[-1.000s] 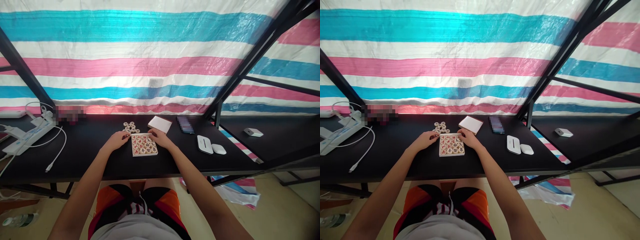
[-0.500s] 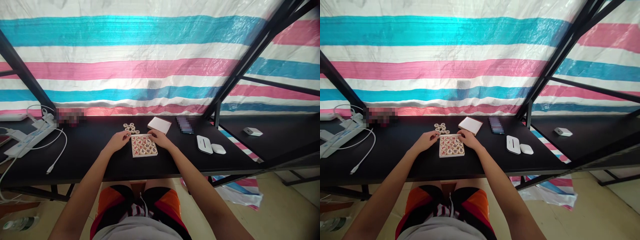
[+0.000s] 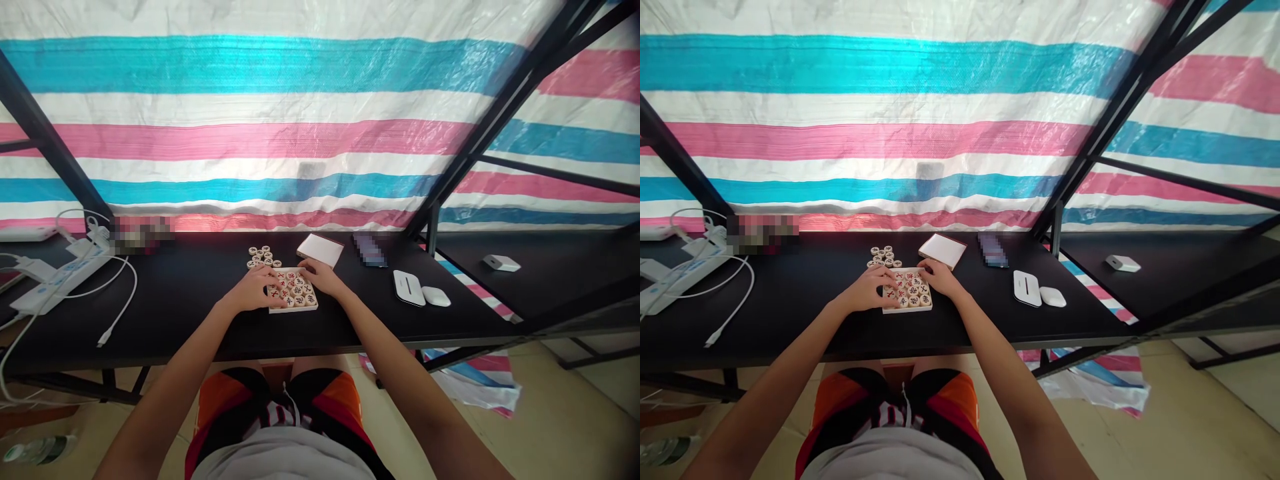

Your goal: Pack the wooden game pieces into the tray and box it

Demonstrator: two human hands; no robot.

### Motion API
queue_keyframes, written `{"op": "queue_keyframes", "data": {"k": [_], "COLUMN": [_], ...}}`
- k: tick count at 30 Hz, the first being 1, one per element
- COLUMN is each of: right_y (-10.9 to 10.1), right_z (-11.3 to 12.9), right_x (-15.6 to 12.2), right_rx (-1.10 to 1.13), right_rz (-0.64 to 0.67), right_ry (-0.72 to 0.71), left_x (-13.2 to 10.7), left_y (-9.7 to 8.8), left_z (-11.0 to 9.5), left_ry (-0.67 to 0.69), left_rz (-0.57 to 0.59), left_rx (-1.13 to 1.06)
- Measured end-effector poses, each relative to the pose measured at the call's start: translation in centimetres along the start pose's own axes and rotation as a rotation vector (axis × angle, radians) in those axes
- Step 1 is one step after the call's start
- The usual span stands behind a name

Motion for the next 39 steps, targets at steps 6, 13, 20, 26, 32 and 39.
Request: {"op": "queue_keyframes", "data": {"k": [6,13,20,26,32,39], "right_y": [0.0,0.0,-0.1,-0.3,-0.3,-0.4], "right_z": [0.0,-0.2,0.0,0.3,0.2,0.2], "right_x": [0.0,0.0,0.1,0.0,0.0,0.0], "right_rx": [0.004,0.012,-0.005,-0.01,-0.004,-0.013], "right_rz": [0.011,0.017,0.01,0.015,0.018,0.016], "right_ry": [0.014,-0.001,-0.011,-0.016,-0.006,-0.002], "left_x": [-0.1,0.0,0.2,0.0,-1.0,-1.4], "left_y": [0.5,0.7,1.2,-1.3,-2.3,-1.1], "left_z": [-0.3,-0.5,-0.3,1.8,5.3,6.3], "left_ry": [0.005,0.046,0.045,-0.156,-0.372,-0.411], "left_rz": [0.068,0.044,0.017,-0.096,-0.063,0.063], "left_rx": [-0.037,0.026,-0.04,-0.064,-0.079,-0.05]}}
Point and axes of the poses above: each hand's wrist, its own x-axis towards the middle knuckle, its own y-axis out of the palm, z = x × y, the point moved 4 cm from there along x, towards the middle knuckle, and after that the axes turned 13 degrees about -z, right-handed, at the moved point
